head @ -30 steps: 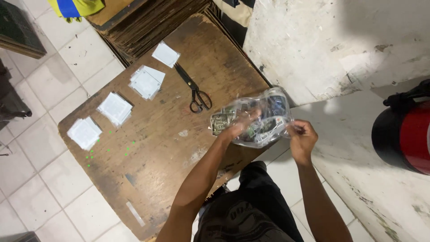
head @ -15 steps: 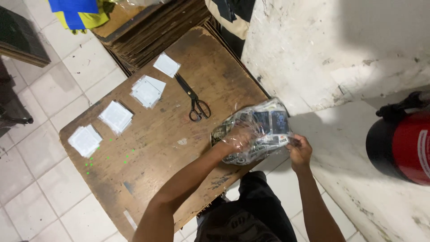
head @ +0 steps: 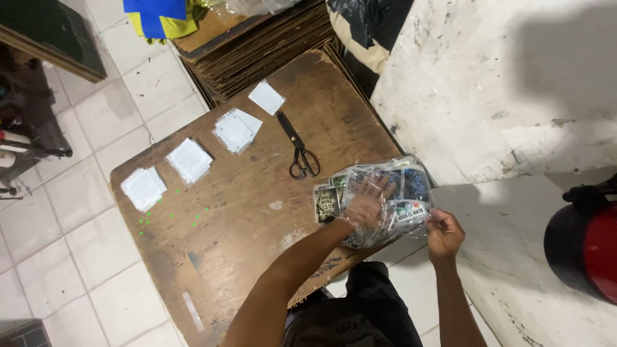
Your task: Cutting small white paper sheets or labels using scissors and arranging them in organized rows on a wooden table.
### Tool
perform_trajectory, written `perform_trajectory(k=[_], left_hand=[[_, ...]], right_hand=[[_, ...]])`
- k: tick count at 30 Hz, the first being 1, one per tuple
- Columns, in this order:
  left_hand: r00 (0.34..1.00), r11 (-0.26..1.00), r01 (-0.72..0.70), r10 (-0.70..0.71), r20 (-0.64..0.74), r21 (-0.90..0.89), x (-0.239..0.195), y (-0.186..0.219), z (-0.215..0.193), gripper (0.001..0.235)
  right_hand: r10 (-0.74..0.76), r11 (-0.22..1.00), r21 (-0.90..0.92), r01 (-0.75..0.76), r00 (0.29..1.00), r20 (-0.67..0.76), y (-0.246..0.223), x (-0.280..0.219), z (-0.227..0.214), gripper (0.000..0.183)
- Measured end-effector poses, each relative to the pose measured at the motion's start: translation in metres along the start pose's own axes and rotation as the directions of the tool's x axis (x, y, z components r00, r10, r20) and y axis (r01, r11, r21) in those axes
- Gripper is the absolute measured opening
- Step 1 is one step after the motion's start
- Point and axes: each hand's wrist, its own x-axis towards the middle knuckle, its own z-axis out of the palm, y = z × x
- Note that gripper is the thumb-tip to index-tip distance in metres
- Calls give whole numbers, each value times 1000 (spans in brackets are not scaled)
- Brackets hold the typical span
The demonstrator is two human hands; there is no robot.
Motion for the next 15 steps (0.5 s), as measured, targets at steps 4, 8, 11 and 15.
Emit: perform_trajectory(k=[4, 8, 11, 15], left_hand=[[998, 951, 18, -34, 48, 309, 2, 27, -52, 79], [996, 968, 92, -89, -22, 233, -7, 44, -63, 71], [989, 982, 146, -141, -51, 118, -24, 35, -61, 67], [979, 982, 188, -186, -86, 19, -66, 8, -76, 64]], right_hand=[[-53, 993, -107, 55, 998, 27, -17, -5, 6, 36], [-129, 970, -201, 134, 991, 36, 8, 7, 0, 38], [-192, 937, -295, 185, 981, 4, 25, 9, -5, 29], [-187, 921, -363, 138, 977, -102, 36, 11, 1, 22]])
